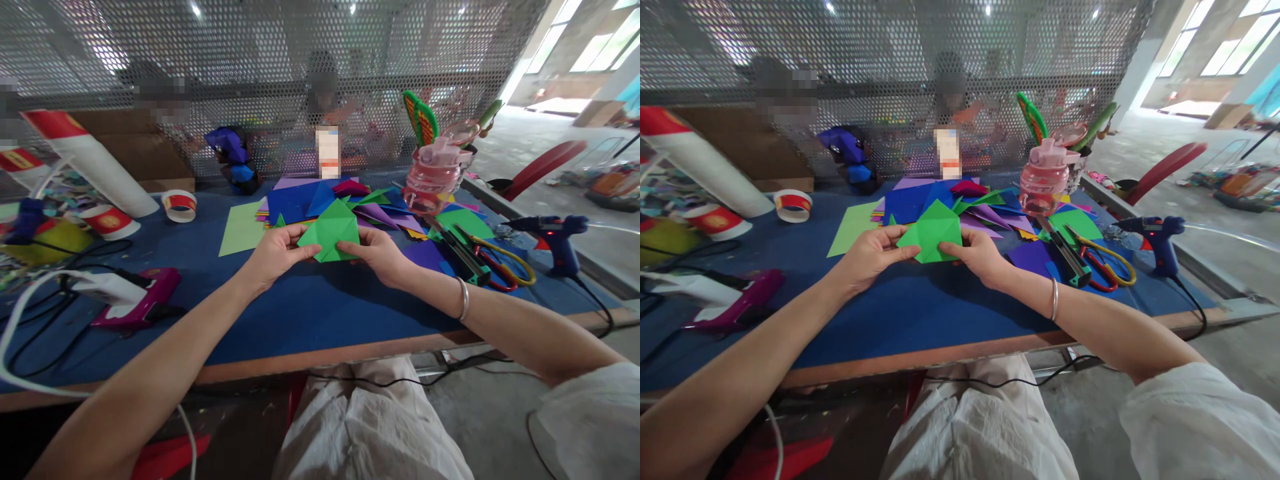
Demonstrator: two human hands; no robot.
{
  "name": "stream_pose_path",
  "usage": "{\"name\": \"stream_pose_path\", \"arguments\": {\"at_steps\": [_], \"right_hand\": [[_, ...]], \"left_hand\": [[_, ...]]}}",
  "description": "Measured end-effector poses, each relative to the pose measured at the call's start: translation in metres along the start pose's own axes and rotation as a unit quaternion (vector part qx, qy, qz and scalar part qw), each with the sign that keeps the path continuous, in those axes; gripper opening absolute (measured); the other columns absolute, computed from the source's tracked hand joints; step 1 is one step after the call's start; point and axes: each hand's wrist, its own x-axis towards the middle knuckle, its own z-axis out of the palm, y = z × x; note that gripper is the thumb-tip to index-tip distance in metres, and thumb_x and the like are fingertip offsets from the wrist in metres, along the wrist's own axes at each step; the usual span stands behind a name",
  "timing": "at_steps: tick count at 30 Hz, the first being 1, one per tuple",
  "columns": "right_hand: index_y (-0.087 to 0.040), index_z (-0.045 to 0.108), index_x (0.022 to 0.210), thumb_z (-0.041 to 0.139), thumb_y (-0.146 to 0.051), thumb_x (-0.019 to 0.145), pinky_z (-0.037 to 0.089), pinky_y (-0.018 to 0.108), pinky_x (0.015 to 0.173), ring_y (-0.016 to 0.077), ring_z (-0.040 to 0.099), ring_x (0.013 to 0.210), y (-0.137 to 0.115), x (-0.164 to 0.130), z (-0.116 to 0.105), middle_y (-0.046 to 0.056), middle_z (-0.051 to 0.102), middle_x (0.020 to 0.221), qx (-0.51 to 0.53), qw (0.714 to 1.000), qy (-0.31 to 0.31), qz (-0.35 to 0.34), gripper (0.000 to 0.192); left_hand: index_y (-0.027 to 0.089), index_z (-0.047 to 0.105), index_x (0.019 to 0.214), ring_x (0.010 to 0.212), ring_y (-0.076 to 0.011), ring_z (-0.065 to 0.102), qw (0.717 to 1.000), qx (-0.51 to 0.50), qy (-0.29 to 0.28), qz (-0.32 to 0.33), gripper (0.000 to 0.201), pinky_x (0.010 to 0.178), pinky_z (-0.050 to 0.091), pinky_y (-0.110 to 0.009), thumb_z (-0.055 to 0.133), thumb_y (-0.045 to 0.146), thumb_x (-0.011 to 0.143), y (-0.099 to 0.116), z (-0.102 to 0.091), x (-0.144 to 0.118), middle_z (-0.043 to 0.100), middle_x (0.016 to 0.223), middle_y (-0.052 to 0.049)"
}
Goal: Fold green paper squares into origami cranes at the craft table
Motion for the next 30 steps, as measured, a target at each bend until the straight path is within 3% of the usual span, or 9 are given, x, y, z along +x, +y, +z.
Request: {"name": "stream_pose_path", "arguments": {"at_steps": [4,9,16,24,30], "right_hand": [[-0.019,0.071,0.087,0.093,-0.039,0.055,0.048,0.024,0.058,0.0131,0.061,0.072,0.002,0.001,0.001,0.0,0.074,0.086,0.021,1.0,0.022,0.003,0.044],[-0.021,0.067,0.093,0.089,-0.038,0.063,0.049,0.024,0.056,0.0126,0.061,0.068,0.004,-0.001,0.002,-0.001,0.073,0.083,0.032,0.999,-0.007,0.006,0.041],[-0.023,0.072,0.09,0.093,-0.048,0.062,0.058,0.034,0.089,0.019,0.072,0.089,0.003,-0.003,0.006,0.002,0.079,0.1,0.054,0.998,-0.012,-0.019,0.043],[-0.024,0.074,0.092,0.093,-0.052,0.061,0.059,0.035,0.082,0.0202,0.073,0.087,0.004,-0.004,0.006,0.002,0.079,0.097,0.085,0.996,-0.011,0.003,0.046],[-0.023,0.075,0.09,0.091,-0.059,0.063,0.059,0.036,0.084,0.0197,0.073,0.085,0.004,-0.005,0.008,0.003,0.08,0.095,0.089,0.996,0.003,0.0,0.049]], "left_hand": [[0.017,0.078,0.081,0.068,-0.0177,0.069,1.0,0.018,0.007,0.008,0.048,0.068,0.061,-0.032,0.093,0.055,0.057,-0.003,0.001,0.0,0.078,0.081,-0.006],[0.018,0.079,0.079,0.064,-0.0166,0.066,0.999,0.035,0.023,0.02,0.044,0.066,0.058,-0.03,0.092,0.056,0.059,-0.002,0.001,-0.001,0.077,0.075,-0.004],[0.019,0.078,0.078,0.066,-0.0184,0.066,0.992,0.097,0.04,0.067,0.032,0.064,0.053,-0.029,0.084,0.05,0.071,0.002,0.005,-0.007,0.075,0.072,-0.003],[0.019,0.077,0.076,0.059,-0.0157,0.058,0.974,0.163,0.088,0.127,0.03,0.056,0.046,-0.027,0.077,0.048,0.078,0.002,0.008,-0.011,0.069,0.065,-0.001],[0.019,0.078,0.089,0.07,-0.0177,0.065,0.966,0.179,0.074,0.17,0.022,0.067,0.054,-0.029,0.072,0.039,0.085,0.001,0.012,-0.013,0.076,0.08,-0.003]]}}
